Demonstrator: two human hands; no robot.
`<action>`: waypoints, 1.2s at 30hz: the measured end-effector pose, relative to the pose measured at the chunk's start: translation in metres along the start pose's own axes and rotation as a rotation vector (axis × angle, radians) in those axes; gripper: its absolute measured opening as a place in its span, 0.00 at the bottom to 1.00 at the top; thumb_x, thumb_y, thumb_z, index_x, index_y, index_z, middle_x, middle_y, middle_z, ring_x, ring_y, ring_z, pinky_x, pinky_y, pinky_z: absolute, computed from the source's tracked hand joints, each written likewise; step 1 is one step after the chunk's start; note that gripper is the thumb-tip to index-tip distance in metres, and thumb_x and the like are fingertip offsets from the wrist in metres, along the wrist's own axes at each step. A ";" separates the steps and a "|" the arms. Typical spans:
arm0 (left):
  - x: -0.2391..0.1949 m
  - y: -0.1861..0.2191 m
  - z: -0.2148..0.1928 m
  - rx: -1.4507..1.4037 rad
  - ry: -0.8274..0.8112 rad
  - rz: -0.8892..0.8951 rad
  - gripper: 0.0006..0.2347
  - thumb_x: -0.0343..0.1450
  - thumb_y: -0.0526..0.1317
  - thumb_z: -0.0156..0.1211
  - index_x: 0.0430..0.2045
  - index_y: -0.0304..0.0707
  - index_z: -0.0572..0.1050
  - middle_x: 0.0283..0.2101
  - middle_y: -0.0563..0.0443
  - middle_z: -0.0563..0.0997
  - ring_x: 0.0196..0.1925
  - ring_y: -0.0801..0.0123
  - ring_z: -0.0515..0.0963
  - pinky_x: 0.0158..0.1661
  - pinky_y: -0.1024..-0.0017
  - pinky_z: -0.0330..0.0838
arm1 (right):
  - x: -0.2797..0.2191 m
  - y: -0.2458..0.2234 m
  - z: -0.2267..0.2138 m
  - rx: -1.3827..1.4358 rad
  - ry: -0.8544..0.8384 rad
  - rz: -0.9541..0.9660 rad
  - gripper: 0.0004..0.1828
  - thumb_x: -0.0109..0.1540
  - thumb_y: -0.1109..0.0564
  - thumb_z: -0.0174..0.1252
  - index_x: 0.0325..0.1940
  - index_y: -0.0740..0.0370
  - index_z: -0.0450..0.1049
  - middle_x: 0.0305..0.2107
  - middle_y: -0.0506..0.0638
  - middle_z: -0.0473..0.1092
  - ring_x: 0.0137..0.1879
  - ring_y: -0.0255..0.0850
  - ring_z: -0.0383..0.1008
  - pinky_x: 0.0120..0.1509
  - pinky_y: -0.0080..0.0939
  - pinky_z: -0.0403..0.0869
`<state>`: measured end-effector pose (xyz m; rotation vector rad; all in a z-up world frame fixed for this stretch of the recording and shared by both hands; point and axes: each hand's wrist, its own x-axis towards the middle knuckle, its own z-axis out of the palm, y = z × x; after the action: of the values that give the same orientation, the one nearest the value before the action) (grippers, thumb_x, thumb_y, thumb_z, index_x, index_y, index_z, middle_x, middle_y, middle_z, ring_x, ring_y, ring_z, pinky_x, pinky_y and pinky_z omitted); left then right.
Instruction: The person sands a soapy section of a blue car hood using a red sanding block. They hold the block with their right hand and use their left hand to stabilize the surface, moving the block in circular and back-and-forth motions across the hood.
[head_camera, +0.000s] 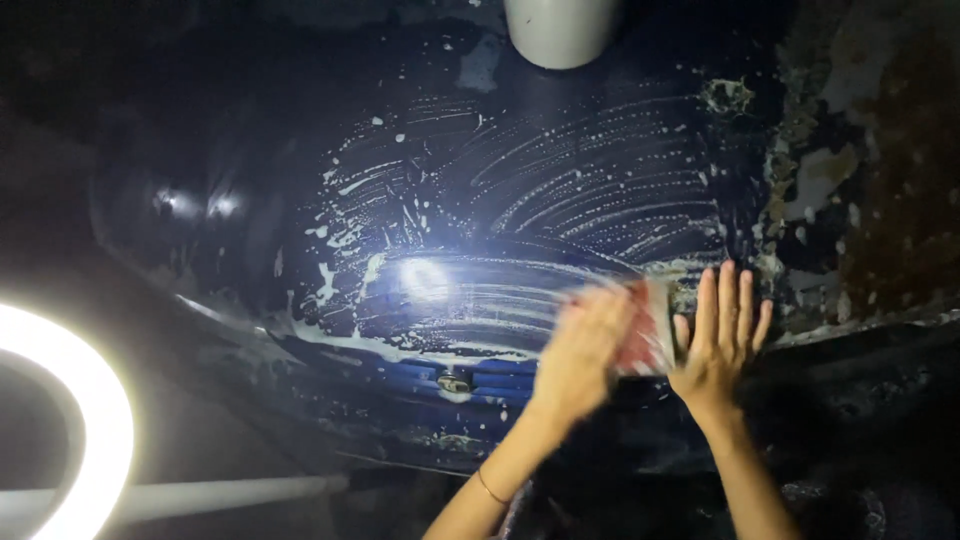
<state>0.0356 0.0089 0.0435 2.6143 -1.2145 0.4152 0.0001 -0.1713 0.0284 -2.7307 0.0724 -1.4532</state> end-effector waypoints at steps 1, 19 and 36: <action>-0.004 -0.008 -0.003 0.002 0.006 -0.005 0.36 0.59 0.31 0.48 0.69 0.31 0.56 0.75 0.37 0.55 0.78 0.51 0.51 0.69 0.52 0.51 | 0.000 0.002 -0.001 0.002 0.003 -0.007 0.35 0.76 0.43 0.35 0.67 0.74 0.74 0.68 0.67 0.67 0.74 0.62 0.64 0.78 0.60 0.49; 0.001 -0.040 0.003 -0.025 0.150 -0.013 0.38 0.62 0.42 0.60 0.70 0.33 0.54 0.75 0.38 0.55 0.76 0.47 0.55 0.67 0.50 0.55 | -0.002 0.011 -0.002 0.110 0.002 -0.032 0.31 0.74 0.46 0.44 0.71 0.73 0.72 0.69 0.69 0.65 0.75 0.63 0.61 0.77 0.64 0.48; 0.036 -0.030 -0.103 -0.111 0.496 -0.237 0.11 0.66 0.27 0.51 0.41 0.36 0.72 0.52 0.41 0.77 0.58 0.51 0.74 0.62 0.56 0.67 | -0.006 0.017 -0.013 0.138 -0.171 0.024 0.32 0.74 0.43 0.40 0.73 0.67 0.70 0.71 0.64 0.63 0.77 0.61 0.61 0.77 0.66 0.54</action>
<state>0.0646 0.0351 0.1495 2.3219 -0.7353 0.8545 -0.0137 -0.1878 0.0298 -2.7180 -0.0020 -1.1669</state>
